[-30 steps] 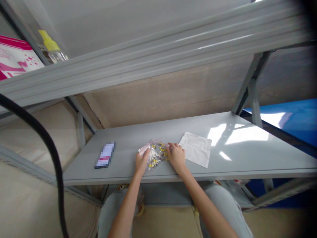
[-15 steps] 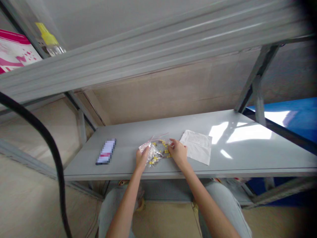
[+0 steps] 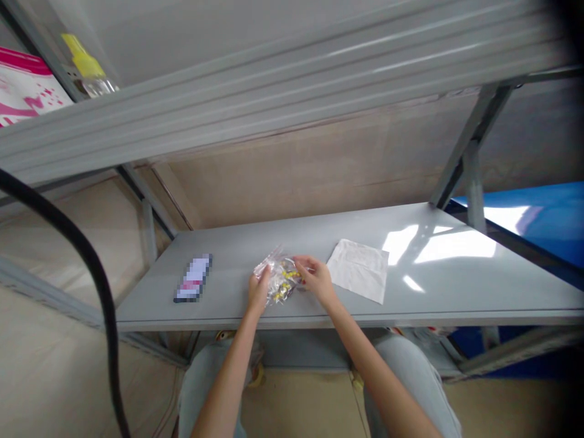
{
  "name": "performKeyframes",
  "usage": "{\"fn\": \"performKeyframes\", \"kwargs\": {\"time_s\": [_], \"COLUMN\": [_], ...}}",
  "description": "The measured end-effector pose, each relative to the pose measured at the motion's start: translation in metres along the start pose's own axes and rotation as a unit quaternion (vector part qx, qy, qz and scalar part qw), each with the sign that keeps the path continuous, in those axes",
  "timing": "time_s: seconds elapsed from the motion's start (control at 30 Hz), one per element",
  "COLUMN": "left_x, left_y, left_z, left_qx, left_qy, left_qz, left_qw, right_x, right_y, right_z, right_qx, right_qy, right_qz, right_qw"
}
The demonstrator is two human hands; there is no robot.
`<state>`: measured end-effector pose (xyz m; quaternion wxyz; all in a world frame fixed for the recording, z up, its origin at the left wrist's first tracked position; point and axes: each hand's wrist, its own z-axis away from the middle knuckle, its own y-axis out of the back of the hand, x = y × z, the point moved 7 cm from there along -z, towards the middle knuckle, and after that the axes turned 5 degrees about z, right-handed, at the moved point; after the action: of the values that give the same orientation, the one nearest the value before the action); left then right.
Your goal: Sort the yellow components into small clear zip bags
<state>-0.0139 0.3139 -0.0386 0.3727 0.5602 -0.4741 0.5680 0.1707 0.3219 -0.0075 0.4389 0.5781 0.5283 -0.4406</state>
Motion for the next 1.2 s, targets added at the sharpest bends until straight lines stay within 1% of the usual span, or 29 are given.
{"fn": "performKeyframes", "kwargs": {"time_s": [0.07,0.13,0.2,0.3,0.4,0.53,0.6,0.67,0.7,0.77,0.87,0.93,1.03,1.13,1.2], "left_x": [-0.001,0.001,0.003,0.005,0.008,0.012,0.010,0.008,0.007,0.005,0.005,0.005,0.007,0.008,0.008], "left_y": [0.002,0.001,-0.001,-0.004,-0.007,-0.007,-0.006,-0.003,-0.002,0.001,0.002,0.001,-0.001,-0.001,-0.001], "left_z": [0.000,0.000,0.001,0.002,0.003,0.003,0.003,0.002,0.002,0.001,0.000,0.001,0.002,0.002,0.002], "left_qx": [0.012,0.010,0.003,-0.004,-0.012,-0.020,-0.018,-0.010,-0.002,0.015,0.024,0.021,0.021,0.025,0.024], "left_qy": [0.002,0.001,0.006,0.019,0.001,-0.041,-0.041,-0.035,-0.030,-0.022,-0.015,-0.014,-0.013,-0.010,-0.009], "left_qz": [0.001,0.016,0.032,0.042,0.009,-0.051,-0.055,-0.054,-0.052,-0.045,-0.031,-0.023,-0.014,-0.011,-0.009], "left_qw": [1.000,1.000,0.999,0.999,1.000,0.998,0.997,0.998,0.998,0.999,0.999,0.999,1.000,1.000,1.000], "right_x": [0.001,0.004,0.006,0.005,0.003,-0.001,-0.001,-0.002,-0.003,-0.004,-0.002,0.000,0.004,0.011,0.013], "right_y": [-0.010,-0.015,-0.017,-0.016,-0.019,-0.029,-0.022,-0.006,0.002,0.013,0.020,0.022,0.023,0.026,0.027], "right_z": [0.005,0.009,0.010,0.011,0.014,0.018,0.015,0.012,0.010,0.009,0.010,0.011,0.010,0.005,0.002], "right_qx": [-0.010,-0.014,-0.018,-0.011,-0.023,-0.083,-0.064,-0.009,0.015,0.042,0.048,0.046,0.032,0.018,0.012], "right_qy": [0.005,-0.003,-0.006,0.009,0.019,0.033,0.026,0.020,0.020,0.016,-0.007,-0.021,-0.040,-0.056,-0.055], "right_qz": [0.028,0.056,0.075,0.096,0.114,0.152,0.189,0.246,0.284,0.373,0.482,0.513,0.520,0.502,0.487], "right_qw": [1.000,0.998,0.997,0.995,0.993,0.984,0.979,0.969,0.958,0.927,0.875,0.857,0.853,0.863,0.872]}}
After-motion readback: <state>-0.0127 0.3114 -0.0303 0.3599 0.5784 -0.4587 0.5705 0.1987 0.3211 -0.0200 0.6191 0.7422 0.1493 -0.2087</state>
